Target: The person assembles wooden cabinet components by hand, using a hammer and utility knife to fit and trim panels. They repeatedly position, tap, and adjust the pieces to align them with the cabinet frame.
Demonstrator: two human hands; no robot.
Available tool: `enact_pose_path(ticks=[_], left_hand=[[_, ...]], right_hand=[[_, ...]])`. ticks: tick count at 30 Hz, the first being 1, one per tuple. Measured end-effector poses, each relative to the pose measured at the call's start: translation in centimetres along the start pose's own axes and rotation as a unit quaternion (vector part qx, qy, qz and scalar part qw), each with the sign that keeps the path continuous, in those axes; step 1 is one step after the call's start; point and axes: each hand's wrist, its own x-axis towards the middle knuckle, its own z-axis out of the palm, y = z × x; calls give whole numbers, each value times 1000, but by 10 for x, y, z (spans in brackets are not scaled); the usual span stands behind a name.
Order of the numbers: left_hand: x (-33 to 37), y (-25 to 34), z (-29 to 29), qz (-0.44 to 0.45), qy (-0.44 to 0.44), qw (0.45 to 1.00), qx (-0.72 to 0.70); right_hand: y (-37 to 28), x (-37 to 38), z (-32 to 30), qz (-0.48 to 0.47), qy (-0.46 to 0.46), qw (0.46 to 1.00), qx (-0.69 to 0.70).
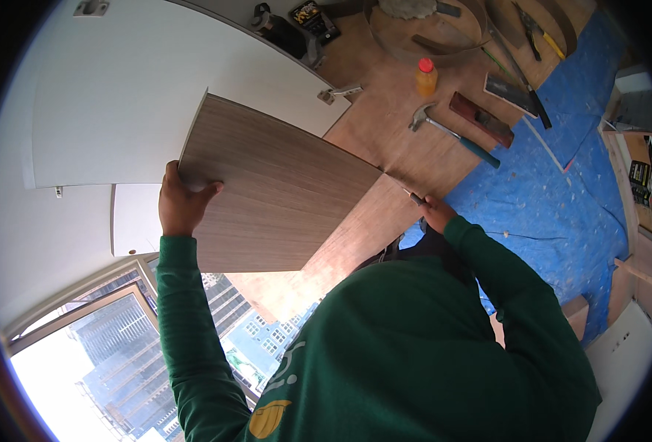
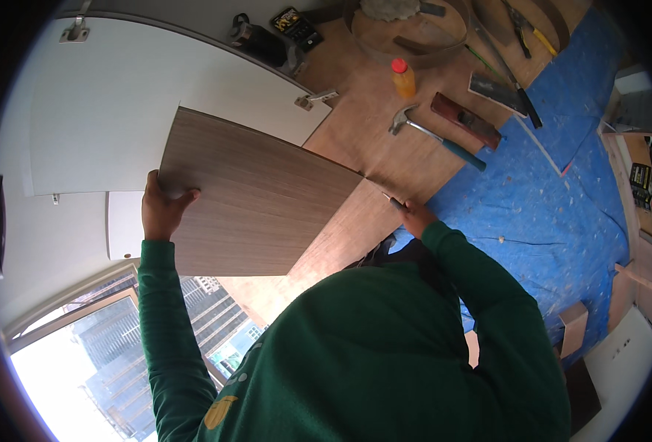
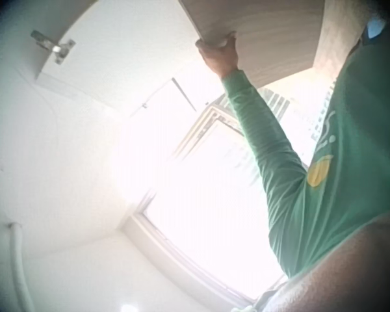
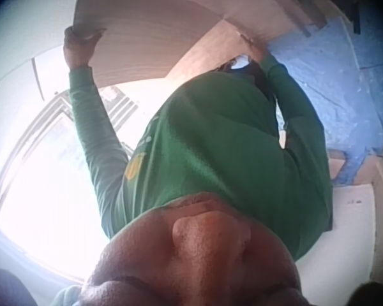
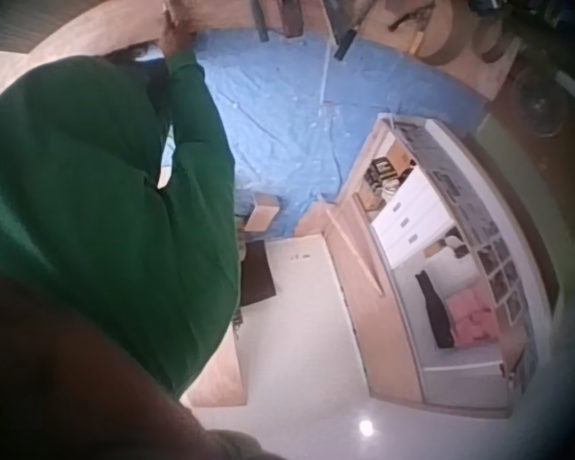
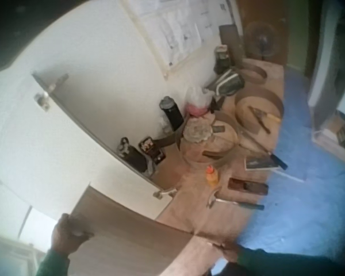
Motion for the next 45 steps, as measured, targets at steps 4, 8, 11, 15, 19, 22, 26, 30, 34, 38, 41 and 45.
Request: enact_pose_path(ticks=[4,8,11,15,19,22,26,30,34,38,41,45], left_hand=[[0,1,-1,-2,-7,1000,-5],[0,3,0,0,-6,1000,-2],[-2,3,-1,-1,-5,1000,0],[-4,2,-2,9,-5,1000,-2],[-3,1,-1,19,-2,1000,6],[-3,0,-2,30,-2,999,10],[-3,3,-1,5,-6,1000,14],[-4,5,0,-2,1,1000,22],[-4,3,1,-4,-2,1000,22],[-2,3,1,-15,-7,1000,13],[-1,4,1,-15,-4,1000,15],[-2,5,0,-21,1,999,27]], right_hand=[[-6,-9,2,7,42,999,30],[-16,4,5,17,4,999,-46],[-29,21,12,23,4,998,-61],[-39,30,16,11,8,997,-69],[-41,28,12,13,10,996,-90],[-43,28,9,11,13,996,-88],[-45,31,0,-6,12,993,-119],[-46,31,-8,-11,7,992,-122],[-48,29,-5,7,12,992,-128],[-45,20,-1,6,17,991,-132],[-38,6,-7,5,12,993,-121],[-39,-3,-19,32,-19,994,-102]])
